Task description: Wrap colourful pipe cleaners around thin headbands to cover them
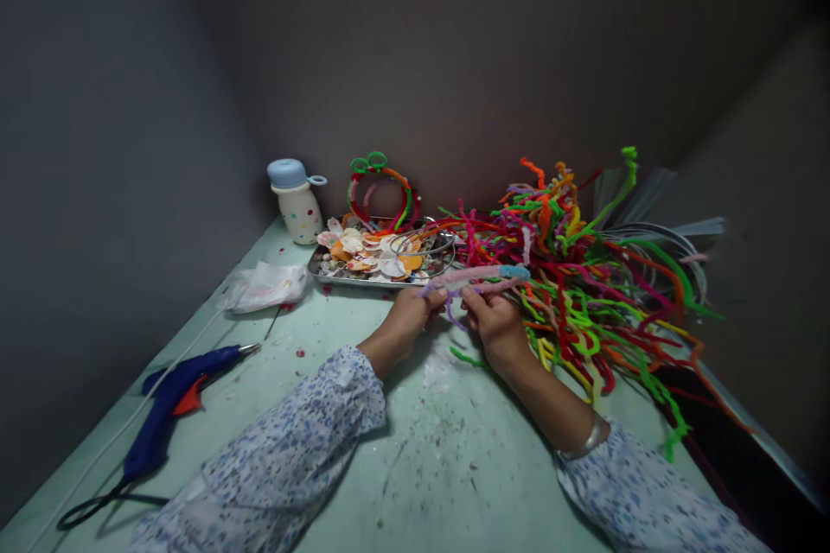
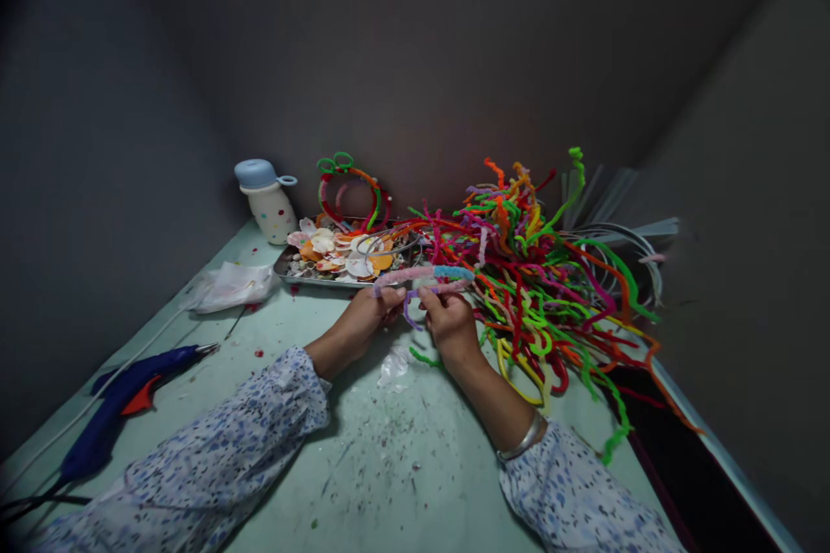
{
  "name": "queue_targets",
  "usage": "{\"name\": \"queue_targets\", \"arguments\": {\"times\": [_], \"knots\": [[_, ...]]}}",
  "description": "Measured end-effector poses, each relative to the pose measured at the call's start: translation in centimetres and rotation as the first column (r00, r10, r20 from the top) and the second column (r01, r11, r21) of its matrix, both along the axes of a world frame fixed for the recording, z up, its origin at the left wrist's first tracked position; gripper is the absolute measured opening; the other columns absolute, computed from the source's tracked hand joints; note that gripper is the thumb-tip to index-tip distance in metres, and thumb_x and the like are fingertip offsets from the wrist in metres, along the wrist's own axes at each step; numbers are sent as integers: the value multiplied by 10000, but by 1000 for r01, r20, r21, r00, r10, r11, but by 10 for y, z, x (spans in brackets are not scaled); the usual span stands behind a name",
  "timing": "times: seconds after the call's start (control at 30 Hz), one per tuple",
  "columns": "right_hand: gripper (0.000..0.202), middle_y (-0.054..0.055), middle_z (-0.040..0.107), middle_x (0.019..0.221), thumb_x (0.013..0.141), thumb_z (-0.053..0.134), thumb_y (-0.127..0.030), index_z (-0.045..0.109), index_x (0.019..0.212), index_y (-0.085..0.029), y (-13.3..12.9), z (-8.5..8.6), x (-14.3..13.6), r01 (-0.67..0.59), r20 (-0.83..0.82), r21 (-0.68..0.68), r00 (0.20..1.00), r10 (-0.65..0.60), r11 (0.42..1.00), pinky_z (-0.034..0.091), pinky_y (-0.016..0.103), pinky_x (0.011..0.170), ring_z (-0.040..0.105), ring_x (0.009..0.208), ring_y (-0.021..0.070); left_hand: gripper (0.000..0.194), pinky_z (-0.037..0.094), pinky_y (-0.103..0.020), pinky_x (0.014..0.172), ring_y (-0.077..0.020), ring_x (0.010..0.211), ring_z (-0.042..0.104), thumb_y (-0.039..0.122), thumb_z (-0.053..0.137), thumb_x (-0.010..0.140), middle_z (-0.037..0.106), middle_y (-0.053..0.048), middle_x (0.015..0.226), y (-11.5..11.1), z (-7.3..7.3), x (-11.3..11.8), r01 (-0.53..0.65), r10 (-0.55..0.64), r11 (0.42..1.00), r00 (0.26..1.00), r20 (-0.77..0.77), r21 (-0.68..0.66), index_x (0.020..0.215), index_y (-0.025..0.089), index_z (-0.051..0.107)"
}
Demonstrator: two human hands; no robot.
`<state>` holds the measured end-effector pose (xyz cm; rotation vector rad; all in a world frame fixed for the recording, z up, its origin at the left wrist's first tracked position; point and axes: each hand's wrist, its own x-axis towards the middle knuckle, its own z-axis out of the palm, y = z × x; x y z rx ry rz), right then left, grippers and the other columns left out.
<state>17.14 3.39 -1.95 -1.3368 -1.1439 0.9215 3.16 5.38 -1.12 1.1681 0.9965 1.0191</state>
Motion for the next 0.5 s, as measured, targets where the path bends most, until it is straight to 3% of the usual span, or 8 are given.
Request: {"name": "queue_targets", "arguments": {"times": [0.33, 0.5], "knots": [[321, -42, 464, 424, 746, 623, -486, 587, 633, -188, 0, 1, -1, -47, -106, -23, 993, 44, 999, 272, 244, 390, 380, 385, 106, 288, 242, -277, 474, -97, 472, 316, 331, 602, 774, 393, 19, 489, -3, 6, 2, 1, -1, 1000, 1000, 15, 5, 550, 198, 479], [359, -32, 480, 422, 707, 657, -500, 588, 579, -173, 2, -1, -2, -67, -91, -54, 994, 62, 996, 264, 241, 388, 379, 387, 98, 290, 216, -264, 468, -88, 480, 316, 336, 612, 773, 388, 26, 509, -1, 2, 2, -13, 14, 1000, 999, 32, -19, 565, 184, 479]]}}
